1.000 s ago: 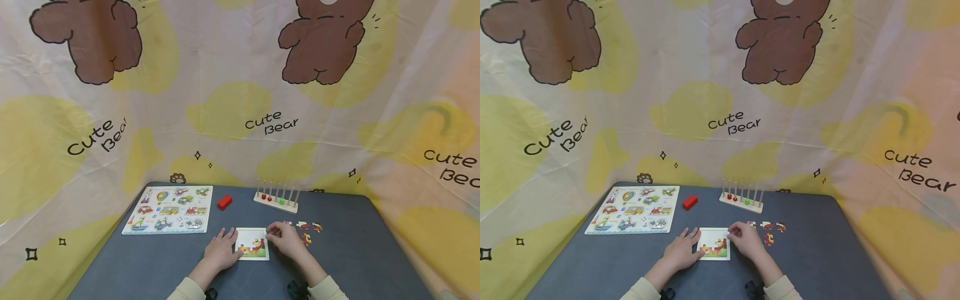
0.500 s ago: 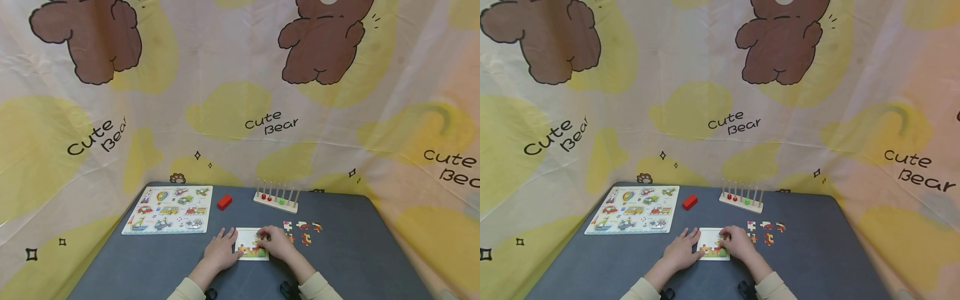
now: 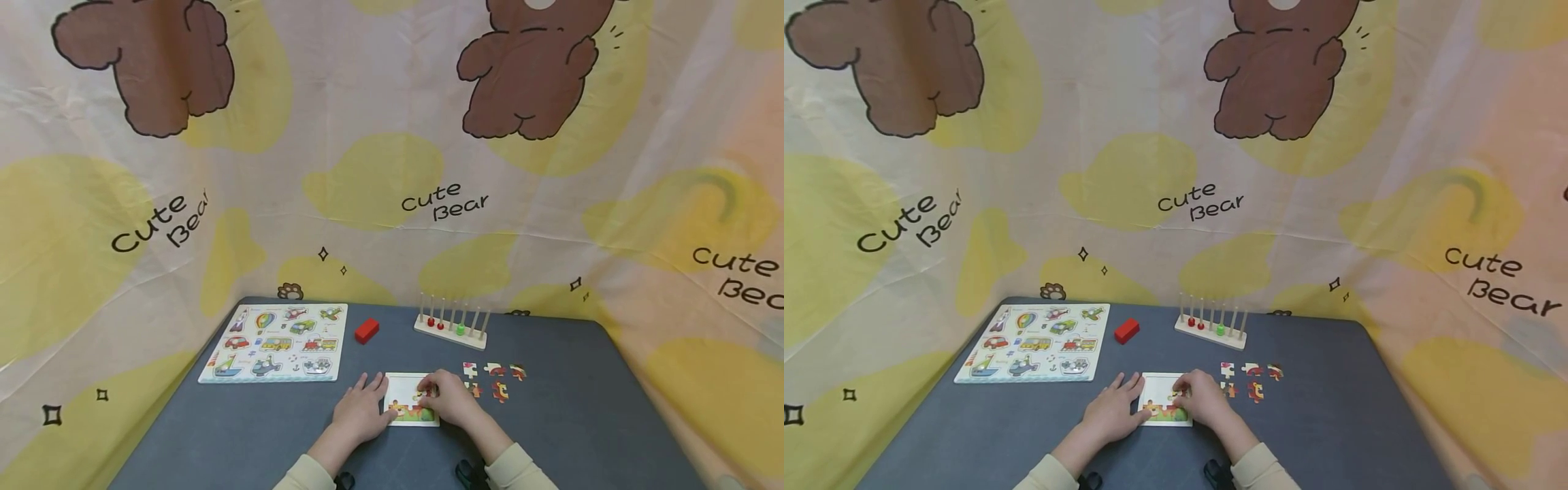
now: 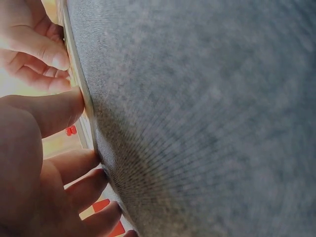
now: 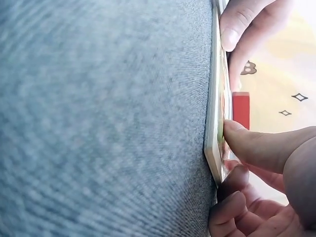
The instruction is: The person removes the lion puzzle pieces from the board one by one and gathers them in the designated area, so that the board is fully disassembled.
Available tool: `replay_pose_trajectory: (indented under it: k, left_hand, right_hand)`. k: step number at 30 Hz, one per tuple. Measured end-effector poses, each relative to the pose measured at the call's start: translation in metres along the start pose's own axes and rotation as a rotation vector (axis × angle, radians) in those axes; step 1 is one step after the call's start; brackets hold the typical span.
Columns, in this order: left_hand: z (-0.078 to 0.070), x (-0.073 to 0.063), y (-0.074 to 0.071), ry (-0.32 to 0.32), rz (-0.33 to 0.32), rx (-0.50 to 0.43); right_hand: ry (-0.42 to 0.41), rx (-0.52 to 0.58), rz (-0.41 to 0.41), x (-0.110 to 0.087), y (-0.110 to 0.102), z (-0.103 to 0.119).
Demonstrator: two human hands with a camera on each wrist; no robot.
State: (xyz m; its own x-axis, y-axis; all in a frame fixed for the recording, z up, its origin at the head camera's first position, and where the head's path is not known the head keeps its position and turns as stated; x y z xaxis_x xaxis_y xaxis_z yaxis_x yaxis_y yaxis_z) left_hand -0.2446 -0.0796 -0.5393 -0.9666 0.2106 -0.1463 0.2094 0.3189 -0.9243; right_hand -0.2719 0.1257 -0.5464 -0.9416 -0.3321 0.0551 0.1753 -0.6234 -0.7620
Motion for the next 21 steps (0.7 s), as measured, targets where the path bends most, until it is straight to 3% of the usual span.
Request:
replay_pose_trajectory:
  k: [11,21]
  left_hand:
    - [-0.0004,-0.0001,-0.0003,-0.003,0.004,0.007]
    - [0.0004,0.0009,0.0007,0.005,0.002,0.007]
  right_hand:
    - [0.057,0.089,0.015,0.0007,0.0005,-0.0017]
    - [0.047,0.068,0.017,-0.0010,-0.0043,-0.0028]
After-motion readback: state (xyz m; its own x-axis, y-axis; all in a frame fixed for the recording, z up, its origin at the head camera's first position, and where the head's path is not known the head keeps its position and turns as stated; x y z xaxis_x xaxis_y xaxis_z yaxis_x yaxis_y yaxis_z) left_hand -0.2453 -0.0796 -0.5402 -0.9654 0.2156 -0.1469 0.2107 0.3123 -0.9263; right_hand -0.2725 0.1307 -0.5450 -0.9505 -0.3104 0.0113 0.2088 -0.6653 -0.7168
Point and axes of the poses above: each hand's wrist, its own x-axis towards the middle knuckle, its own y-axis out of the palm, z = x × y, the point moved 2 cm from there along x, towards the middle knuckle, and after that the axes turned 2 degrees about -z, right-handed, at the moved point
